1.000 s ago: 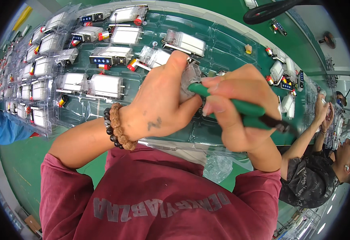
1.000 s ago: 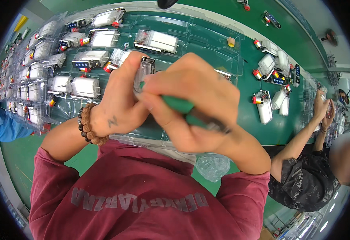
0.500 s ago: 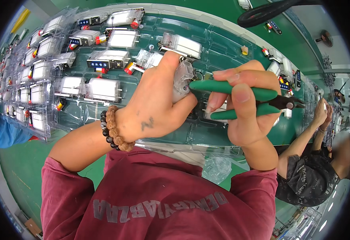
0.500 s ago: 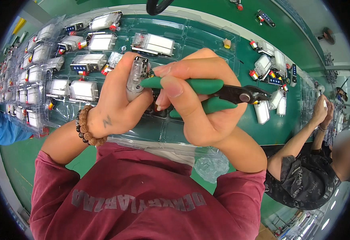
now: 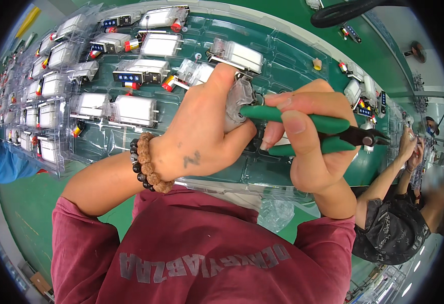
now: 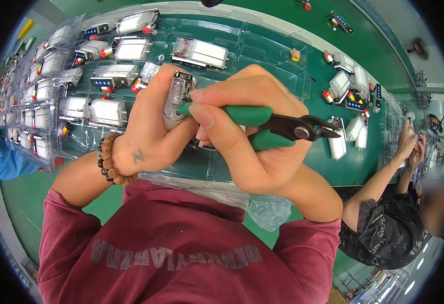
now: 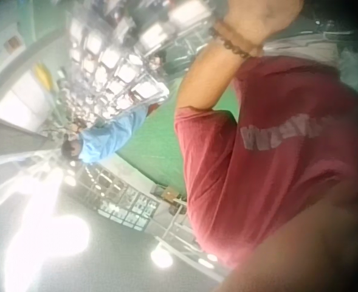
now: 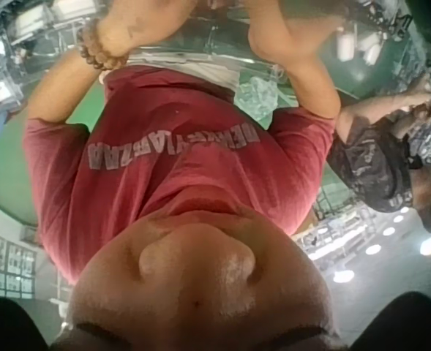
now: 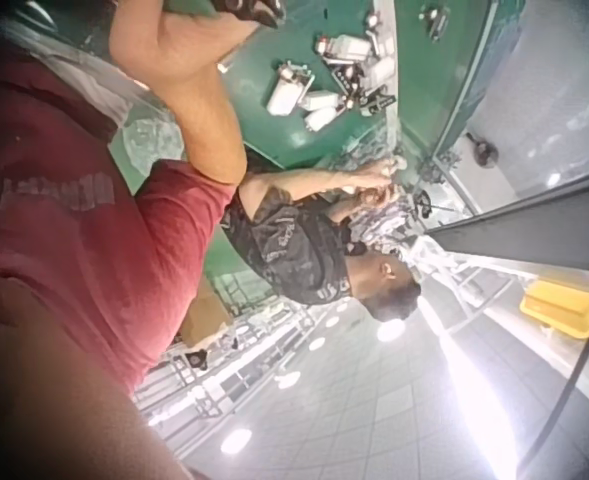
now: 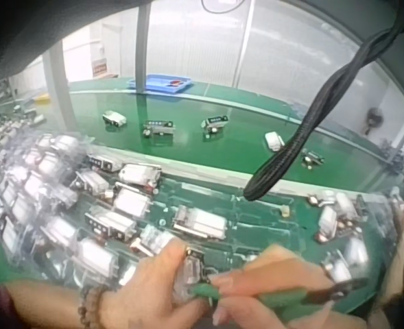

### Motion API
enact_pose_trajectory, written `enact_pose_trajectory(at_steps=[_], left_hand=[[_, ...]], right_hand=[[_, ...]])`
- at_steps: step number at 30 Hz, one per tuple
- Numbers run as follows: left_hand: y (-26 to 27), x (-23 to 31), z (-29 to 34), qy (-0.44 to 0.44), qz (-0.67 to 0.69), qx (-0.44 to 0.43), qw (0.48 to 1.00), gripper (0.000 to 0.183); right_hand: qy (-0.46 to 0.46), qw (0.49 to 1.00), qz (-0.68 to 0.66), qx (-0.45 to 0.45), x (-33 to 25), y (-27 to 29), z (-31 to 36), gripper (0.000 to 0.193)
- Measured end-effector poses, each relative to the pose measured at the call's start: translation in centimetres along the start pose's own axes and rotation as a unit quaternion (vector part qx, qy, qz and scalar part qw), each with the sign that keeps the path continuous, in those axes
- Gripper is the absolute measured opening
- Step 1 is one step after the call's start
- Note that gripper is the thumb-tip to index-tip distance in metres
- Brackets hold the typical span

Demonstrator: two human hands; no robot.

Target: The person assembles a small electronic device, likely a toy vehicle, using a green-handled screwdriver to tighten screws on a white plastic casing. They handle a cylindrical battery and manipulate internal wires, working at a green assembly table with multiple similar units in clear plastic packaging.

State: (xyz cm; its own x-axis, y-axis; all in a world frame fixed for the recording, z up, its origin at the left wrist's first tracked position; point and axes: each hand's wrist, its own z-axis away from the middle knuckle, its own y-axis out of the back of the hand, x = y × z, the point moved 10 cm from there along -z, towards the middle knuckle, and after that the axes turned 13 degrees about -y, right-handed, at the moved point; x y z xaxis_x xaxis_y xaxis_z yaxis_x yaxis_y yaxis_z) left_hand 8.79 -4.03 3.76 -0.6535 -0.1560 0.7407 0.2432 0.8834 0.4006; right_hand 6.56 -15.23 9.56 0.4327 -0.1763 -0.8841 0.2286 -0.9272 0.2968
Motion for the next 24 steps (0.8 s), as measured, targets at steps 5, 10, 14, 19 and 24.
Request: enact_pose_trajectory(at_steps=[5,10,14,19,24], left_hand=[[0.0,0.0,0.2,0.013,-0.014,-0.010,1.000,0.042],[0.1,0.4,-0.4,-0.031,-0.047,0.014,0.998,0.041],[-0.1,0.5,-0.5,-0.019,-0.025,0.021,0.999,0.040],[0.2,0.1,-0.5,0.004,-0.016,0.023,1.000,0.042],[0.1,0.2,-0.4,-0.003,-0.013,0.019,1.000,0.043]], right_hand=[[0.028,0.996,0.080,-0.005,-0.9,-0.5,-0.2,0.011],[0.155,0.971,0.178,0.042,-2.6,-1.6,0.3,0.011],[0.112,0.988,0.089,0.053,-0.9,-0.1,0.5,0.012],[0.009,0.993,-0.088,0.084,0.5,1.7,0.1,0.015],[0.014,0.992,-0.103,0.068,0.3,1.2,0.6,0.018]])
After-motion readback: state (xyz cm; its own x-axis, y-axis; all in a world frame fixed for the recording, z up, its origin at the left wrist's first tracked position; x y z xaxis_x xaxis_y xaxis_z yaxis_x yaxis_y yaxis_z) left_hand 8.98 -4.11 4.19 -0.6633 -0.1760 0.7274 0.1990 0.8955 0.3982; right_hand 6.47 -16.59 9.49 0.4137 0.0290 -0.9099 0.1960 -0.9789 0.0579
